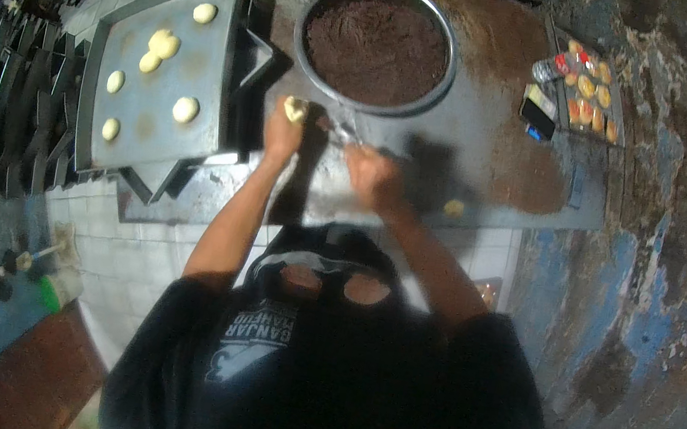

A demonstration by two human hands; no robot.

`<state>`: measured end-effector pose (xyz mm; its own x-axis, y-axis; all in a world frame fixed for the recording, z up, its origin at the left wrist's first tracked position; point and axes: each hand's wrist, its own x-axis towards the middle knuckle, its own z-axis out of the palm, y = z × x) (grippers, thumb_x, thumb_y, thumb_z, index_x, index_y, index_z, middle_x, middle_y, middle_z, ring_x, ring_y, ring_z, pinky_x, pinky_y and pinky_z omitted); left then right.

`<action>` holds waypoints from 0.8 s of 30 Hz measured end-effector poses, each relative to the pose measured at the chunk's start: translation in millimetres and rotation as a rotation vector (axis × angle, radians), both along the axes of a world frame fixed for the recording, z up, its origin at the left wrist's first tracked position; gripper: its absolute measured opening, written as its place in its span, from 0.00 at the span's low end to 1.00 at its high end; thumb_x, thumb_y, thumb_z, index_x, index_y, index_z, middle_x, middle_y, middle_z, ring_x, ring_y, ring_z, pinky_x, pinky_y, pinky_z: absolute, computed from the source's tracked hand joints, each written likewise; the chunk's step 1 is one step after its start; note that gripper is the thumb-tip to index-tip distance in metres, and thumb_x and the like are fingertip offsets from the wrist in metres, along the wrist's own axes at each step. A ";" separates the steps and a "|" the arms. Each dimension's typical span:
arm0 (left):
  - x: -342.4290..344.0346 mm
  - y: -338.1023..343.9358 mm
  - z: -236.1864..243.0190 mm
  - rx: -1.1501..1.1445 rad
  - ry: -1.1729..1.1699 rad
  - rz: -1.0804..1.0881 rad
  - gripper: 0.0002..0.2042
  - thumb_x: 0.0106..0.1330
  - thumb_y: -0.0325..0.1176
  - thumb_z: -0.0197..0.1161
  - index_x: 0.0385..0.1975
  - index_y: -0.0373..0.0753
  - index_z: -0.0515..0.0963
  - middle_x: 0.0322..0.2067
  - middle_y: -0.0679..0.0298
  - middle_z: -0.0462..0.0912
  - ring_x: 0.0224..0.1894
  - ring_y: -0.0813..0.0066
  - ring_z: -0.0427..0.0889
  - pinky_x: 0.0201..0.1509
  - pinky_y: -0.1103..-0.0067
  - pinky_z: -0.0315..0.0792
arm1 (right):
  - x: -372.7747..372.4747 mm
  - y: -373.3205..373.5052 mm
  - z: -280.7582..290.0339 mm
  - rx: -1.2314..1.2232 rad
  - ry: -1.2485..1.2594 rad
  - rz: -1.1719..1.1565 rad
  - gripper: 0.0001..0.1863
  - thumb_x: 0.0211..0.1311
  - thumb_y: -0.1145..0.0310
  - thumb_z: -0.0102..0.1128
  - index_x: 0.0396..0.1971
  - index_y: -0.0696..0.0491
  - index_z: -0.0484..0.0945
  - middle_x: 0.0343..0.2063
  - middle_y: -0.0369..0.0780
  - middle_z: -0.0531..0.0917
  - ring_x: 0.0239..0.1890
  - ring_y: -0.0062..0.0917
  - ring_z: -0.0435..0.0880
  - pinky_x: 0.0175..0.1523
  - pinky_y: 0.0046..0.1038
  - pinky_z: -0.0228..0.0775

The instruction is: The person flattens individual portions of dough by hand on a metal table, uses a spoon to add dark chocolate filling, pinches the dough closed, rolls it into a ball, and arranges the filled rolls on a metal baking tray.

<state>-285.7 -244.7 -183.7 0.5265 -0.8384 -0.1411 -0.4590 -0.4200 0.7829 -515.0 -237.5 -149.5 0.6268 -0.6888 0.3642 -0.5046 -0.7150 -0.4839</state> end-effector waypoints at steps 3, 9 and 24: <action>-24.4 25.3 -7.8 -0.124 0.524 -0.114 0.27 0.58 0.17 0.62 0.59 0.41 0.69 0.47 0.58 0.82 0.50 0.65 0.81 0.52 0.71 0.75 | -18.2 2.9 -11.4 0.052 -0.007 -0.118 0.15 0.64 0.70 0.65 0.49 0.57 0.82 0.35 0.45 0.84 0.33 0.39 0.86 0.41 0.33 0.78; -110.8 86.6 30.4 -0.210 0.815 -0.338 0.31 0.54 0.19 0.73 0.57 0.41 0.67 0.48 0.66 0.77 0.53 0.75 0.75 0.57 0.77 0.72 | -21.2 14.4 14.8 1.009 -0.551 -0.333 0.25 0.63 0.72 0.66 0.60 0.58 0.73 0.40 0.45 0.86 0.40 0.31 0.87 0.49 0.31 0.78; -220.6 128.6 121.4 -0.219 0.978 -0.316 0.17 0.72 0.44 0.63 0.51 0.38 0.79 0.43 0.65 0.82 0.44 0.77 0.78 0.46 0.78 0.73 | -125.7 107.4 65.5 0.498 -0.623 -0.385 0.27 0.66 0.75 0.63 0.62 0.58 0.63 0.37 0.39 0.84 0.41 0.23 0.83 0.52 0.27 0.74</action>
